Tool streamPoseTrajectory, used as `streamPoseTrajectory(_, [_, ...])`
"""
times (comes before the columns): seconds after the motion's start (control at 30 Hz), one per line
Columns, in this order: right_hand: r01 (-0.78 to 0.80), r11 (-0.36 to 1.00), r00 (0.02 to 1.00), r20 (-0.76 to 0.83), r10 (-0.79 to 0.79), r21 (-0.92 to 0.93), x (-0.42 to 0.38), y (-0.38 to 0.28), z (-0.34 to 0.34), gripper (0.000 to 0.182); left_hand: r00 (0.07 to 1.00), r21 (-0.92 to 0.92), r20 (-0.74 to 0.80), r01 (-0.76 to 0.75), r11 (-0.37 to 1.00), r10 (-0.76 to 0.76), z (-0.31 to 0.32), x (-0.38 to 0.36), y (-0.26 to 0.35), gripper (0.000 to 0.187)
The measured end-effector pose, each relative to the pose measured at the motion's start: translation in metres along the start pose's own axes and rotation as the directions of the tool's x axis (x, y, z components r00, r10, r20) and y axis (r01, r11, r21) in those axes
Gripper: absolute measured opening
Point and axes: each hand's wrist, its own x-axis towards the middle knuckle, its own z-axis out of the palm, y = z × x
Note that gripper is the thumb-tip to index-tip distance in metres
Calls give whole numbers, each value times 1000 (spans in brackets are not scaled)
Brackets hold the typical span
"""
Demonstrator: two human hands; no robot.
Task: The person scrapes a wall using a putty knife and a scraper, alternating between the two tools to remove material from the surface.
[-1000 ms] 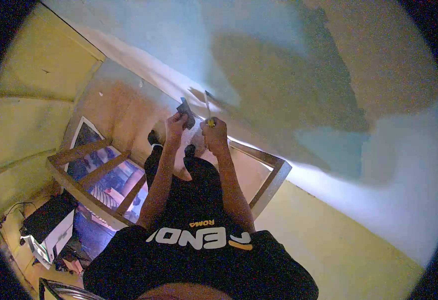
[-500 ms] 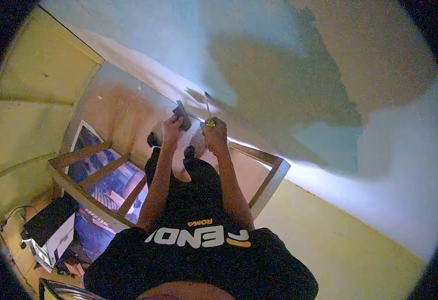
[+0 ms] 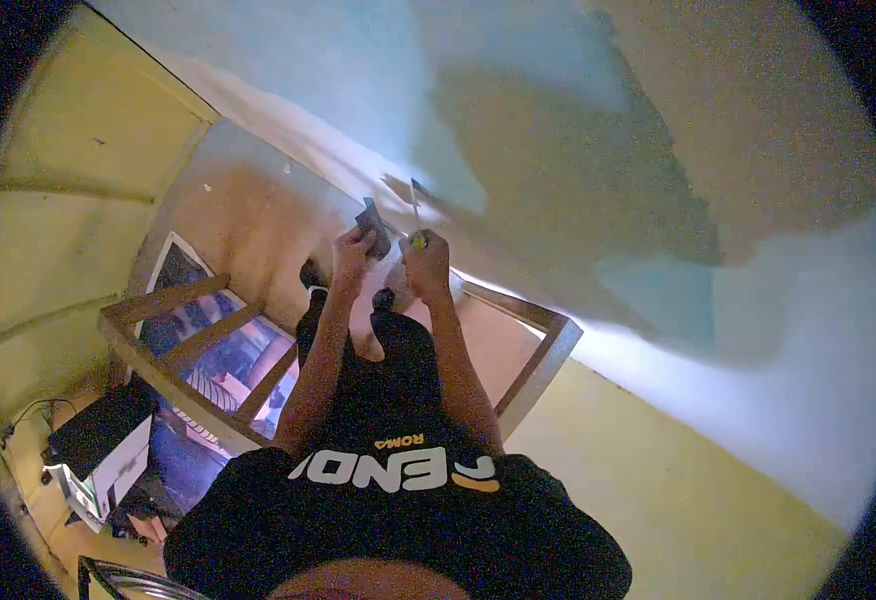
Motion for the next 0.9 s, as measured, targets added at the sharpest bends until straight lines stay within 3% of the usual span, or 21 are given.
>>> streamPoseTrajectory(0.07, [-26, 999, 999, -19, 26, -44, -5, 3, -5, 20, 1000, -50, 1, 12, 999, -12, 0, 0, -2, 17])
streamPoseTrajectory(0.1, [-31, 999, 999, 11, 31, 26, -7, 0, -9, 24, 1000, -36, 16, 4, 999, -3, 1, 2, 0, 17])
streamPoseTrajectory(0.27, [142, 987, 990, -3, -142, -75, 22, 20, 10, 25, 1000, -55, 8, 3, 998, -3, 5, 1, 5, 15])
streamPoseTrajectory(0.4, [-14, 999, 1000, -4, 13, -35, 4, 7, -3, 24, 999, 59, -31, -26, 998, 27, 3, 11, 1, 14])
streamPoseTrajectory(0.47, [76, 996, 997, 9, -75, -51, 11, 10, 8, 24, 1000, 39, 5, -26, 999, 26, 3, 9, 2, 14])
streamPoseTrajectory(0.63, [-33, 999, 999, -38, 33, 1, -6, 0, -4, 25, 1000, -40, 12, -27, 999, 28, 7, 3, 12, 14])
streamPoseTrajectory(0.73, [83, 996, 996, -19, -84, -37, 12, 10, 10, 23, 1000, -55, 8, -21, 998, 22, 4, 9, 1, 16])
streamPoseTrajectory(0.77, [58, 998, 998, -20, -58, 23, 17, 20, 18, 22, 1000, -55, 5, -14, 998, 14, 1, 14, -2, 17])
streamPoseTrajectory(0.9, [-2, 999, 1000, -17, 2, -35, -8, -2, -5, 23, 1000, 50, 23, -19, 999, 17, 15, -3, 29, 19])
